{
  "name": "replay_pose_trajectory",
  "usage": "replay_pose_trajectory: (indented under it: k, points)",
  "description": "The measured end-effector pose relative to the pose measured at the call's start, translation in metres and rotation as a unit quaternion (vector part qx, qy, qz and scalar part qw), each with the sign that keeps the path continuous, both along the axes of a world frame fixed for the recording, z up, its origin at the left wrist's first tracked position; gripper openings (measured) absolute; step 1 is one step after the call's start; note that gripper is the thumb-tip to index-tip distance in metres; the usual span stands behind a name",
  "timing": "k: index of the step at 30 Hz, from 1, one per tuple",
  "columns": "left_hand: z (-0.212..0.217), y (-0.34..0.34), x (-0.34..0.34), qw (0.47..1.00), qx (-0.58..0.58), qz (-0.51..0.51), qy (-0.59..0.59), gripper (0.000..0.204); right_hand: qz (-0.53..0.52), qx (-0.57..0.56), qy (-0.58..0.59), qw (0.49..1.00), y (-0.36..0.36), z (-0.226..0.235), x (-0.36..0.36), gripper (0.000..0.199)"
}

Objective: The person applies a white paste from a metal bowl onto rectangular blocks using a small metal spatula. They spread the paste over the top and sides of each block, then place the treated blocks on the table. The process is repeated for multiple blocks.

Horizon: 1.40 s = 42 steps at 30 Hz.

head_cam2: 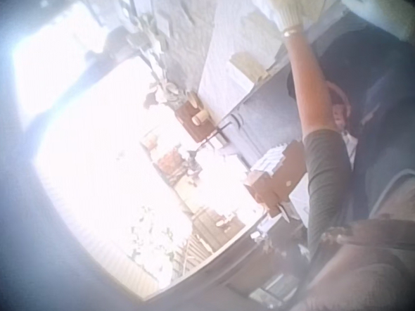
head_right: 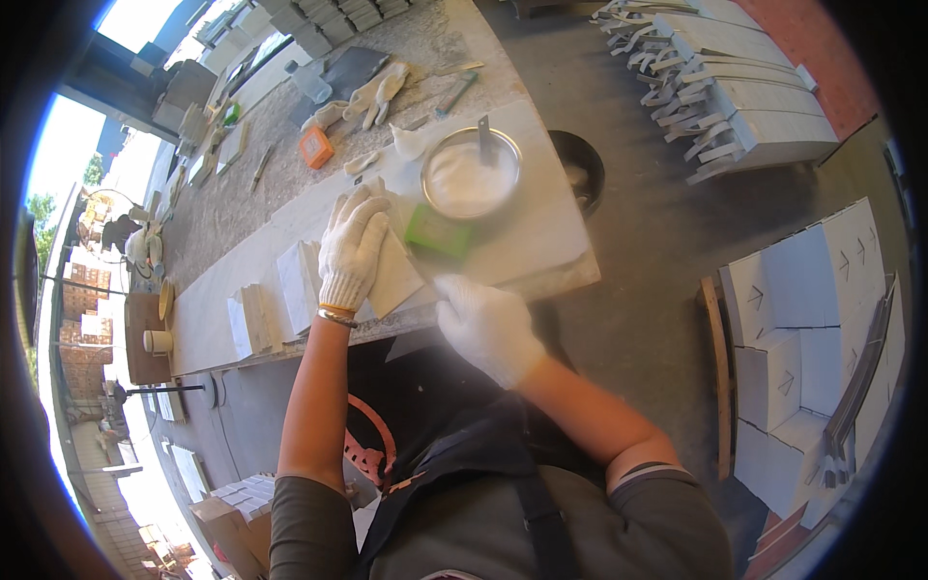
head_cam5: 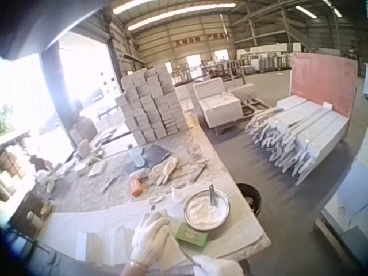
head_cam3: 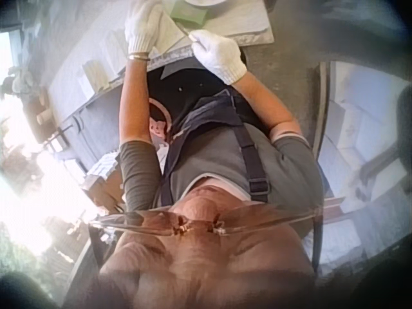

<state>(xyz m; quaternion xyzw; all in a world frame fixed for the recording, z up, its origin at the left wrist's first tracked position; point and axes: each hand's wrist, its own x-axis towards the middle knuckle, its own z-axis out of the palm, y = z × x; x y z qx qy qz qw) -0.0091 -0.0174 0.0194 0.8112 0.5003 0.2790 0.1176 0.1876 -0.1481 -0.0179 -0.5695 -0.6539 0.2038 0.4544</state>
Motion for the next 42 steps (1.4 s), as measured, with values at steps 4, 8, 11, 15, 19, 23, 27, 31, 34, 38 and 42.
replay_pose_trajectory:
  k: [4, 8, 11, 15, 19, 23, 27, 31, 34, 38, 42]
  points:
    - [0.0, -0.002, 0.0, 1.0, 0.002, 0.011, 0.003, 0.029, 0.011, -0.027, -0.032, 0.999, -0.004, 0.015, 0.0, 0.025]
    - [0.001, 0.0, 0.001, 1.0, 0.009, 0.011, 0.01, 0.029, 0.021, -0.034, -0.042, 0.998, -0.001, 0.018, 0.0, 0.025]
    - [0.0, 0.0, 0.0, 1.0, 0.009, 0.017, 0.01, 0.029, 0.03, -0.005, -0.055, 0.998, 0.003, 0.007, -0.002, 0.022]
    - [-0.008, 0.0, -0.004, 1.0, 0.01, 0.016, -0.019, 0.029, 0.066, -0.044, -0.034, 0.996, 0.013, -0.017, -0.01, 0.021]
    - [-0.011, 0.003, -0.007, 0.999, 0.025, 0.024, 0.015, 0.03, 0.035, -0.006, 0.0, 0.999, 0.01, -0.026, -0.007, 0.023]
    - [-0.004, 0.0, -0.013, 0.998, 0.03, 0.012, 0.051, 0.035, 0.02, -0.106, -0.009, 0.994, 0.011, -0.025, 0.015, 0.027]
    - [-0.001, -0.026, -0.027, 0.999, -0.025, 0.041, -0.014, 0.048, 0.016, -0.139, 0.119, 0.983, 0.008, -0.032, 0.042, 0.027]
    - [0.002, -0.079, -0.059, 0.999, 0.002, -0.052, -0.003, 0.067, 0.037, -0.284, 0.314, 0.905, -0.005, -0.033, 0.058, 0.017]
    - [-0.005, -0.106, -0.057, 0.991, 0.048, -0.043, 0.119, 0.076, 0.05, -0.312, 0.343, 0.884, -0.013, -0.026, 0.051, 0.016]
    - [-0.021, -0.094, -0.04, 0.973, 0.18, -0.031, 0.143, 0.055, 0.095, -0.292, 0.349, 0.885, -0.014, -0.013, 0.039, 0.018]
    - [-0.019, -0.08, -0.031, 0.961, 0.251, -0.059, 0.099, 0.031, 0.073, -0.265, 0.313, 0.909, -0.015, 0.001, 0.043, 0.017]
